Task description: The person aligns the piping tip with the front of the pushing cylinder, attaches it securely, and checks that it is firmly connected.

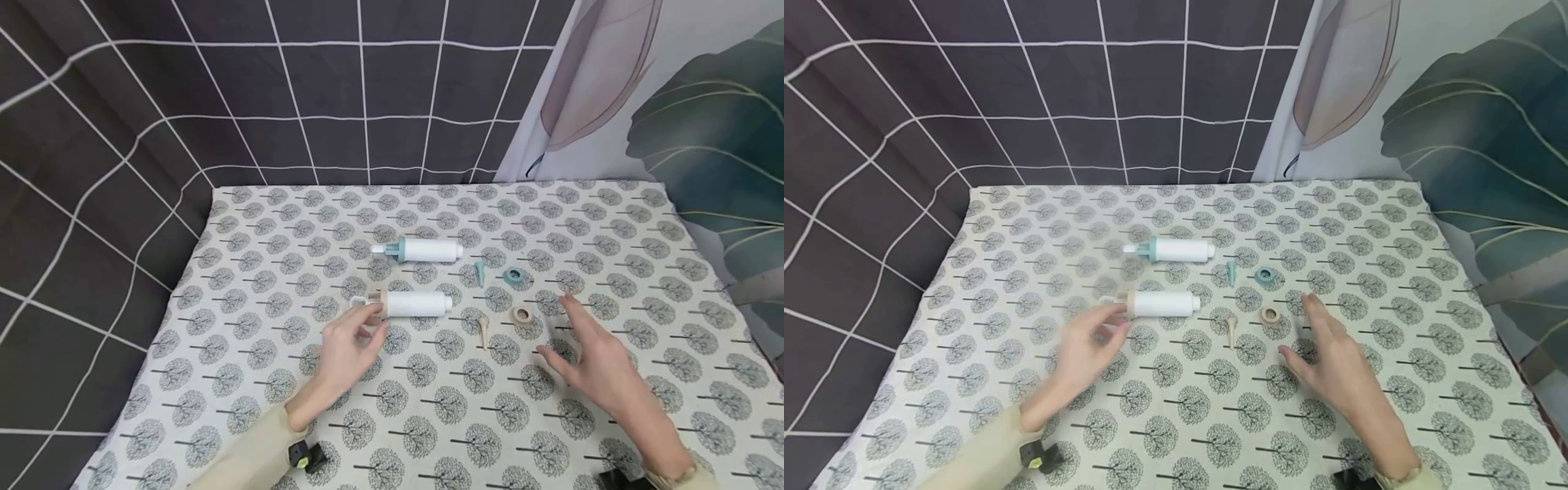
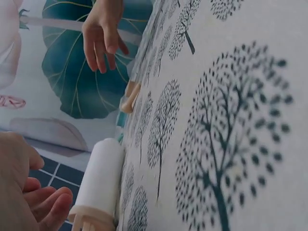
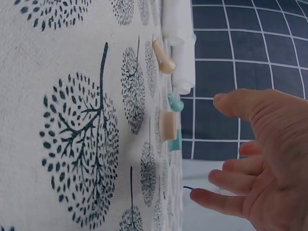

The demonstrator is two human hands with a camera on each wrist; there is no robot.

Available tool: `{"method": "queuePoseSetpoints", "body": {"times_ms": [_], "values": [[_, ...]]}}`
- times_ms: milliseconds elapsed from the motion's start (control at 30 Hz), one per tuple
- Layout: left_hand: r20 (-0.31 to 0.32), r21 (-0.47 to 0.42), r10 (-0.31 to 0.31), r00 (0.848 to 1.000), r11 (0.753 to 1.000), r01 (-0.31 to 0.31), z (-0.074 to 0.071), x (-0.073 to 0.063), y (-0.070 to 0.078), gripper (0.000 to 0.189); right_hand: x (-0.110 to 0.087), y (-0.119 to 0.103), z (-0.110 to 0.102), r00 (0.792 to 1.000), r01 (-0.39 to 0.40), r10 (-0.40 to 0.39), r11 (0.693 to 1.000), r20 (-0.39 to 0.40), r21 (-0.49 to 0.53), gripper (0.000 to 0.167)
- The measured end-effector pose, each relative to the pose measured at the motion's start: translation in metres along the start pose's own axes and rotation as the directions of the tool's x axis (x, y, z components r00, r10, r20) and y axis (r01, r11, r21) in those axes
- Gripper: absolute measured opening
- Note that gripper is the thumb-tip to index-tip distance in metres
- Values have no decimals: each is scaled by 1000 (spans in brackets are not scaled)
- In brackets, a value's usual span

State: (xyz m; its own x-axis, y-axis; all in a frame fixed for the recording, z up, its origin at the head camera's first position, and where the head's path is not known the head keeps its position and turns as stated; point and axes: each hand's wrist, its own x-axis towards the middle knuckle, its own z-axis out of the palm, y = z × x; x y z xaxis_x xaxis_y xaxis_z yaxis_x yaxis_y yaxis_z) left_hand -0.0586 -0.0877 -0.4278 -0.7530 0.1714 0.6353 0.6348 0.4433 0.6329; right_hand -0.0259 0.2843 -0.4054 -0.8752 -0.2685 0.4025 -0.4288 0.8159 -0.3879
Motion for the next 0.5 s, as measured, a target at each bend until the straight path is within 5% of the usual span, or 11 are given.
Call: {"method": "queuePoseSetpoints", "body": {"times_ms": [167, 500], "values": [[51, -66, -45, 998, 997, 48, 19, 1, 8, 28, 1, 4, 5, 997, 56, -54, 998, -64, 38, 81], [194, -142, -114, 974, 979, 143, 54, 7, 25, 24, 1, 8, 14, 998, -38, 45, 991, -49, 129, 61]]}}
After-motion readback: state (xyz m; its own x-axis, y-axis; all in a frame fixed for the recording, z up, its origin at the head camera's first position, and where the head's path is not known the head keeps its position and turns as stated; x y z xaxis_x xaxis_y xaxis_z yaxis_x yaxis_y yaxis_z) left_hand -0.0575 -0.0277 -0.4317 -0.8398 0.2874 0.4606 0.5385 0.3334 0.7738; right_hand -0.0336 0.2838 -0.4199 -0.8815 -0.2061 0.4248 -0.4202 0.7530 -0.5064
